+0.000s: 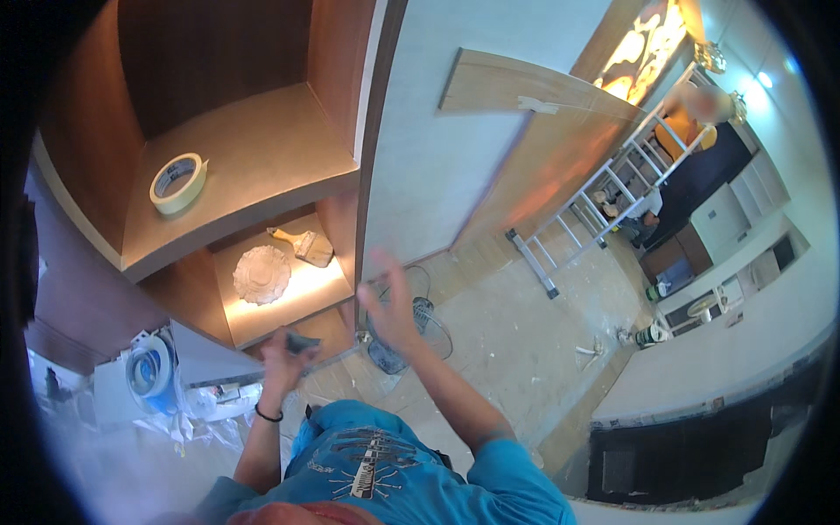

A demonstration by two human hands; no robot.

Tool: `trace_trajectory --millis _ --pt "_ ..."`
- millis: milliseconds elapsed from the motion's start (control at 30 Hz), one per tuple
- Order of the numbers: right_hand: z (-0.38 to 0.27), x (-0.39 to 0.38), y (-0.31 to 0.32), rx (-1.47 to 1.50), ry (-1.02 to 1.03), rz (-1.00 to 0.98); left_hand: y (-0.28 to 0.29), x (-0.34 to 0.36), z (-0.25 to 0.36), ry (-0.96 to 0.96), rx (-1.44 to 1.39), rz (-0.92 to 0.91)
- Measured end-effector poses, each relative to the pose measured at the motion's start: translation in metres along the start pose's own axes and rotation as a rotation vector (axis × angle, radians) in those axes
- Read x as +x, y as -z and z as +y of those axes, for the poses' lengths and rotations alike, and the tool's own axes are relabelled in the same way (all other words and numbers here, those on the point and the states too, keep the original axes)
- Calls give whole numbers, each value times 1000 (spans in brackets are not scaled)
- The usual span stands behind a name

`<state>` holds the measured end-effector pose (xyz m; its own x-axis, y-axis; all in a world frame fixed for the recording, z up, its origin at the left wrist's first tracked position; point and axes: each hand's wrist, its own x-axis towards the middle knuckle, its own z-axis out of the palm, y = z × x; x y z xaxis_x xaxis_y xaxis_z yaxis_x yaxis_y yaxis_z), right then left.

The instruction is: The person applies masking tape to the edges of a wooden cabinet and then sands the taped edges with a sanding block. The person uses both hands to apply the tape and sand the edges.

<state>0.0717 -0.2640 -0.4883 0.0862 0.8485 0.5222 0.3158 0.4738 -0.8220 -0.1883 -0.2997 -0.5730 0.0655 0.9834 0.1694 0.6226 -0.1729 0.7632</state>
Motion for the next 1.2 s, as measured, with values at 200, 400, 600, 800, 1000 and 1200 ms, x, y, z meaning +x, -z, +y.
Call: trace_trajectory --millis 200,400,600,800,1000,1200 --pt "-6 -92 18 295 -467 -33 -55 17 85 -158 -362 -428" --pt "-24 -66 56 -11 -397 389 -48 58 154 -572 -387 -472" --pt "-69 -15 57 -490 -215 417 -57 101 150 -875 -494 -531" --pt "-152 123 33 -625 85 508 -29 132 120 -767 -708 -583" --pt "-145 213 8 -454 146 394 -16 143 112 -725 -630 -628" --pt "-137 221 10 -256 135 446 -16 148 111 -684 -621 -676"
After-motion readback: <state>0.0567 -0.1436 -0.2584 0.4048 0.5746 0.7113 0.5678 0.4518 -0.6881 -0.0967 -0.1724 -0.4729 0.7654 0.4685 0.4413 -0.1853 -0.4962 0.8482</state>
